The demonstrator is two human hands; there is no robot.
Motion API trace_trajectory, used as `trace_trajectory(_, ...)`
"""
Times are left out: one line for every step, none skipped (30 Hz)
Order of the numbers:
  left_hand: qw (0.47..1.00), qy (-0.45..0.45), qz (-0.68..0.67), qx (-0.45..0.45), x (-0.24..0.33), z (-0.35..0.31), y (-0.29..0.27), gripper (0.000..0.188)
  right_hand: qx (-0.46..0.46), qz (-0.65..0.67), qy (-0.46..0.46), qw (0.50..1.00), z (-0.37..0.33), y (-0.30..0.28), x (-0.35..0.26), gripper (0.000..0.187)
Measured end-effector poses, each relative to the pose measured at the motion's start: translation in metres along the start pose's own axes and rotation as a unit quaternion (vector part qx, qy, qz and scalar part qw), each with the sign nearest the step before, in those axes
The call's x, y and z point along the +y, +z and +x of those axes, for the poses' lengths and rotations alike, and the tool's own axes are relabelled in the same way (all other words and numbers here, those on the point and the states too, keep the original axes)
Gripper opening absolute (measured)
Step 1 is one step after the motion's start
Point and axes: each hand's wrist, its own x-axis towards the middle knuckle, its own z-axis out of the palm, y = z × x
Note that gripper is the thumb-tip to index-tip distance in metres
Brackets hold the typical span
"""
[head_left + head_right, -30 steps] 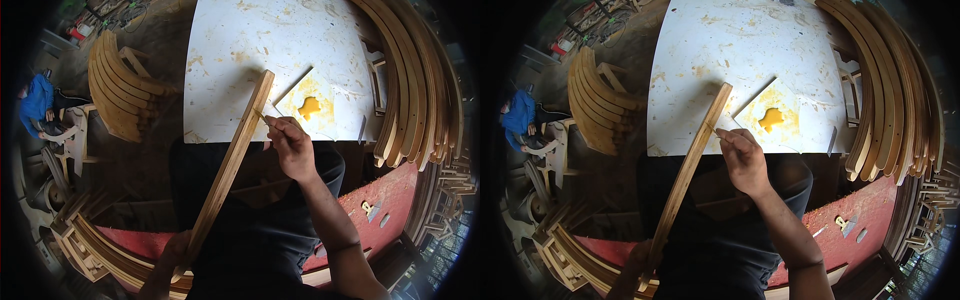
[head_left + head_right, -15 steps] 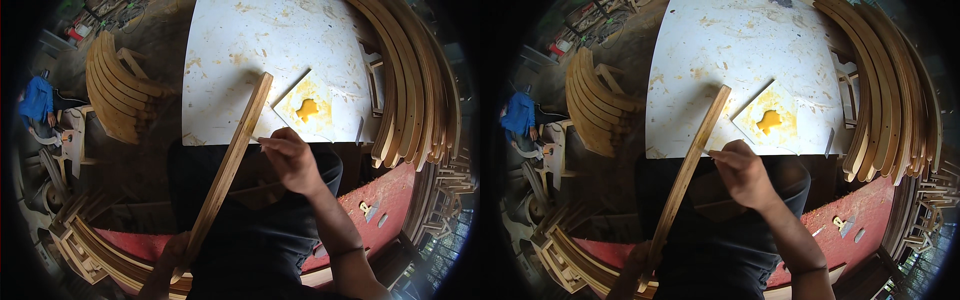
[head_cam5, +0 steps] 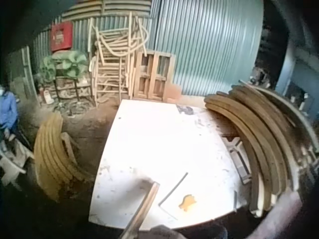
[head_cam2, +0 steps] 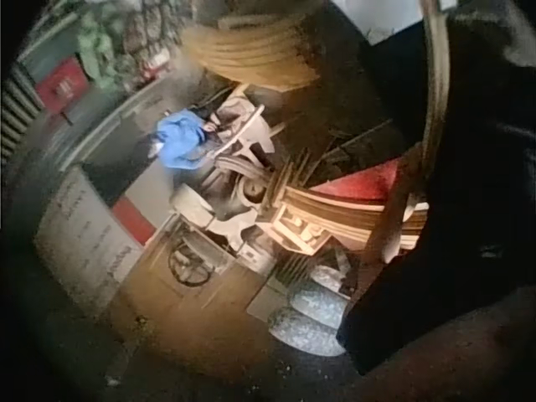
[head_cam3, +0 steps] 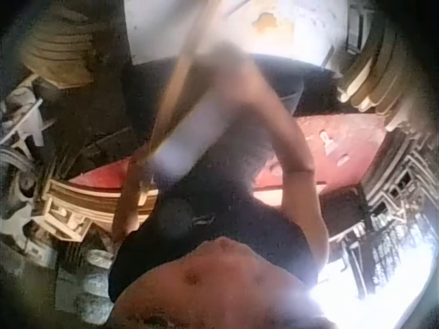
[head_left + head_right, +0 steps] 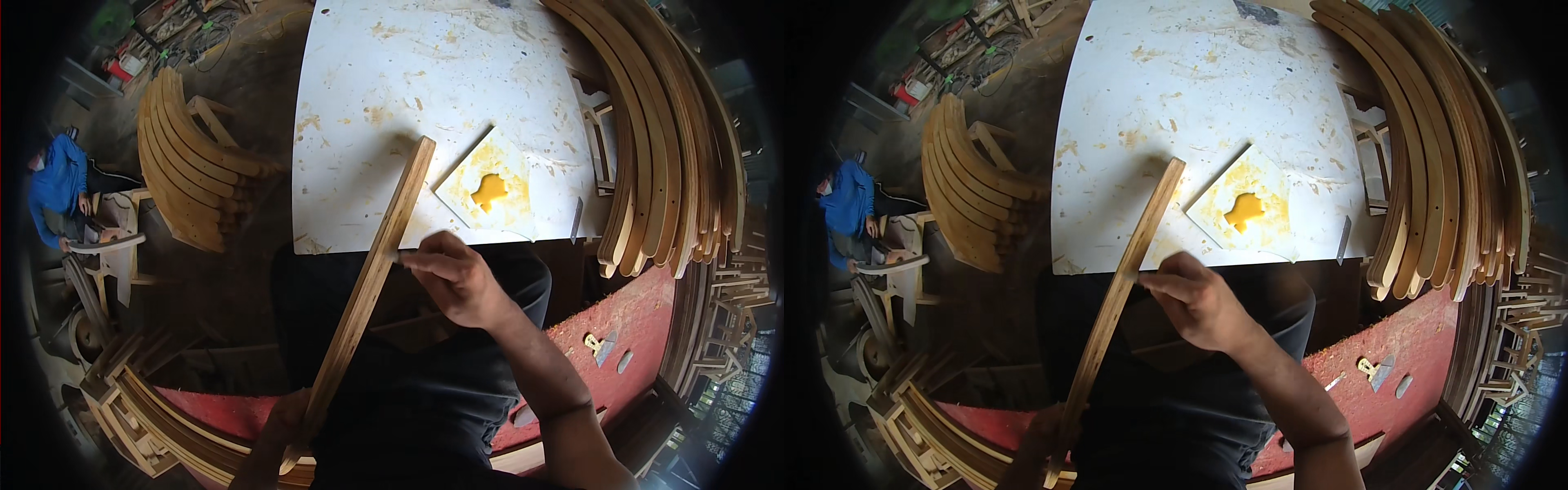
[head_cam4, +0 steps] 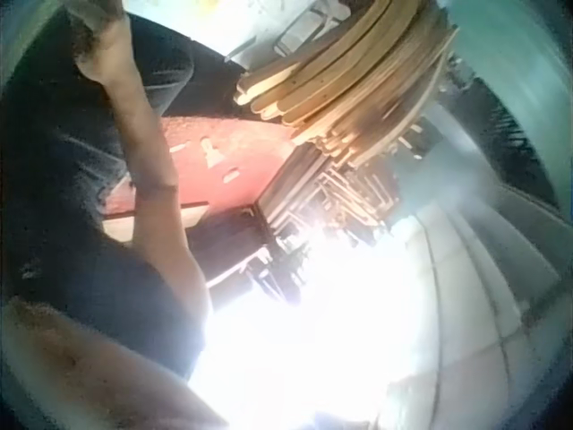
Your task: Applying glue to the edges of curved wooden furniture components using a small brush.
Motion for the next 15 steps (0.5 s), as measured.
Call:
trace_trajectory(1.000,-0.009,0.008,0.015,0.002,-0.001,0.002,0.059,-0.016,0.073,0.005,0.997,-0.007,-0.001,0.006,0.029)
trace_trajectory(0.999,-0.017,0.017,0.031,0.004,-0.001,0.004,0.058,-0.015,0.072,0.002,0.997,-0.010,-0.001,0.013,0.029)
trace_trajectory(0.999,-0.014,0.017,0.033,-0.001,-0.001,0.000,0.058,0.032,0.137,0.024,0.990,-0.012,-0.001,0.019,0.028)
trace_trajectory(1.000,0.002,-0.024,-0.003,-0.011,0.002,-0.007,0.058,0.080,0.199,0.049,0.976,-0.015,-0.003,0.025,0.028)
trace_trajectory(0.997,0.017,-0.066,-0.039,-0.019,0.006,-0.013,0.058,0.114,0.249,0.123,0.954,-0.017,-0.005,0.031,0.027)
trace_trajectory(0.997,0.020,-0.065,-0.039,-0.028,0.010,-0.018,0.058,0.141,0.279,0.202,0.928,-0.011,-0.008,0.030,0.024)
trace_trajectory(0.997,-0.025,-0.065,-0.017,-0.033,0.013,-0.021,0.056,0.170,0.279,0.226,0.918,-0.004,-0.010,0.030,0.024)
trace_trajectory(0.995,-0.069,-0.065,0.004,-0.037,0.015,-0.025,0.055,0.199,0.279,0.248,0.906,0.004,-0.011,0.029,0.025)
trace_trajectory(0.996,-0.066,-0.063,0.003,-0.031,0.014,-0.022,0.055,0.217,0.260,0.256,0.905,0.008,-0.011,0.039,0.025)
trace_trajectory(0.998,-0.039,-0.053,0.005,-0.022,0.009,-0.014,0.053,0.219,0.261,0.253,0.906,0.011,-0.012,0.038,0.025)
trace_trajectory(0.999,-0.011,-0.042,0.005,-0.013,0.005,-0.008,0.052,0.241,0.307,0.279,0.877,0.015,-0.012,0.036,0.021)
trace_trajectory(0.999,-0.008,-0.039,0.006,-0.007,-0.001,-0.003,0.052,0.261,0.354,0.302,0.846,0.018,-0.013,0.033,0.018)
trace_trajectory(0.999,0.011,-0.050,-0.009,-0.001,-0.006,0.001,0.051,0.248,0.386,0.314,0.832,0.015,-0.014,0.044,0.015)
trace_trajectory(0.997,0.031,-0.060,-0.025,0.005,-0.008,0.004,0.050,0.250,0.386,0.308,0.833,0.016,-0.014,0.045,0.015)
trace_trajectory(0.997,0.039,-0.056,-0.022,-0.002,-0.009,0.003,0.050,0.268,0.461,0.282,0.798,0.023,-0.010,0.039,0.014)
